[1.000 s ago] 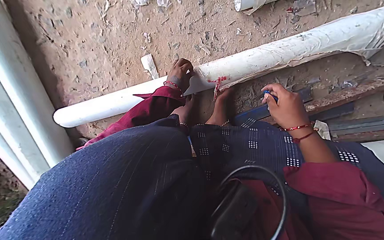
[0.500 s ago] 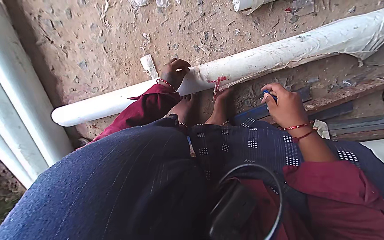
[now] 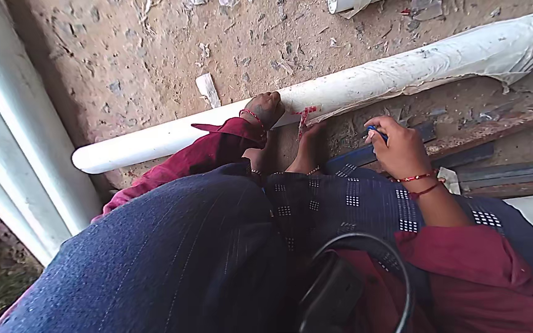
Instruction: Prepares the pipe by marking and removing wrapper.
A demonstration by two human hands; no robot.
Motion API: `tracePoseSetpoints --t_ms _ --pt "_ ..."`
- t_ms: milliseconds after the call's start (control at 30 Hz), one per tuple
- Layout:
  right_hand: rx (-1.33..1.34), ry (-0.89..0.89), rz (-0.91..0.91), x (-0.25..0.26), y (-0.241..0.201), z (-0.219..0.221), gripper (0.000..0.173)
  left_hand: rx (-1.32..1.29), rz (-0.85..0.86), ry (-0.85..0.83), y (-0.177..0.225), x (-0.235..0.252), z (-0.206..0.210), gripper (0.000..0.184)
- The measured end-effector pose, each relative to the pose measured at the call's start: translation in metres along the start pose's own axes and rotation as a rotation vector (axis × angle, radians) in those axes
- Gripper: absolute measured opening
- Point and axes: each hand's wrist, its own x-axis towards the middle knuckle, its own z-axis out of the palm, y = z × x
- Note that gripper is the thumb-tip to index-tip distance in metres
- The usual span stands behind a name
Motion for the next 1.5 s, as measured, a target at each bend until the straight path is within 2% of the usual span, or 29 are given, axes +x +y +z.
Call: tracePoseSetpoints --t_ms 133,267,400,533,767,867,933,1000,1033,1100,1133,1233,1300,1400,1500 --pt "0.019 0.006 -0.003 -0.004 -0.003 -0.001 0.026 -0.35 0.067 0.164 -0.016 0.001 -0.006 0.035" --pt "0.031 0.013 -0.01 -0.006 -0.006 -0.004 0.026 -0.224 0.236 0.261 -0.041 -0.001 -0.013 0.029" --pt "0.024 0.005 0.008 -0.003 -0.004 -0.003 0.026 -0.173 0.128 0.154 -0.046 0.0 -0.01 0.051" --pt "0.02 0.002 0.002 -0.003 -0.002 -0.002 0.026 -0.2 0.156 0.331 -0.048 0.001 0.009 0.029" --pt "0.017 0.0 0.003 -0.001 -0.002 -0.001 0.026 -0.229 0.216 0.535 -0.036 -0.008 0.033 0.02" --pt "0.018 0.004 -0.001 -0.002 -0.001 -0.001 0.026 -0.247 0.383 0.603 -0.03 -0.015 0.044 0.014" --pt "0.027 0.001 -0.008 -0.001 0.0 0.0 0.026 -0.208 0.58 0.602 -0.017 -0.025 0.046 0.008" --pt "0.025 0.006 -0.01 0.0 0.0 0.001 0.027 -0.137 0.897 0.511 0.0 -0.026 0.045 0.008" --pt "0.022 0.004 -0.007 0.0 0.0 0.001 0.027 -0.129 0.957 0.428 0.007 -0.026 0.044 0.009" --pt "0.005 -0.006 0.003 0.001 0.0 0.001 0.027 -0.135 0.914 0.323 0.01 -0.025 0.045 0.011" --pt "0.001 -0.007 0.01 0.001 0.001 0.002 0.026 -0.125 0.861 0.343 0.007 -0.025 0.046 0.012" --pt "0.0 0.001 0.019 0.002 0.003 0.002 0.026 -0.236 0.464 0.441 -0.001 -0.028 0.024 0.017" --pt "-0.003 -0.003 0.019 0.0 0.003 0.002 0.026 -0.375 0.244 0.58 -0.008 -0.024 0.002 0.023" --pt "-0.016 -0.007 -0.003 0.001 0.003 0.003 0.027 -0.466 0.139 0.642 -0.032 -0.016 -0.02 0.034" --pt "-0.013 -0.005 0.0 0.001 0.004 0.004 0.026 -0.385 0.105 0.541 -0.042 -0.015 -0.026 0.042"
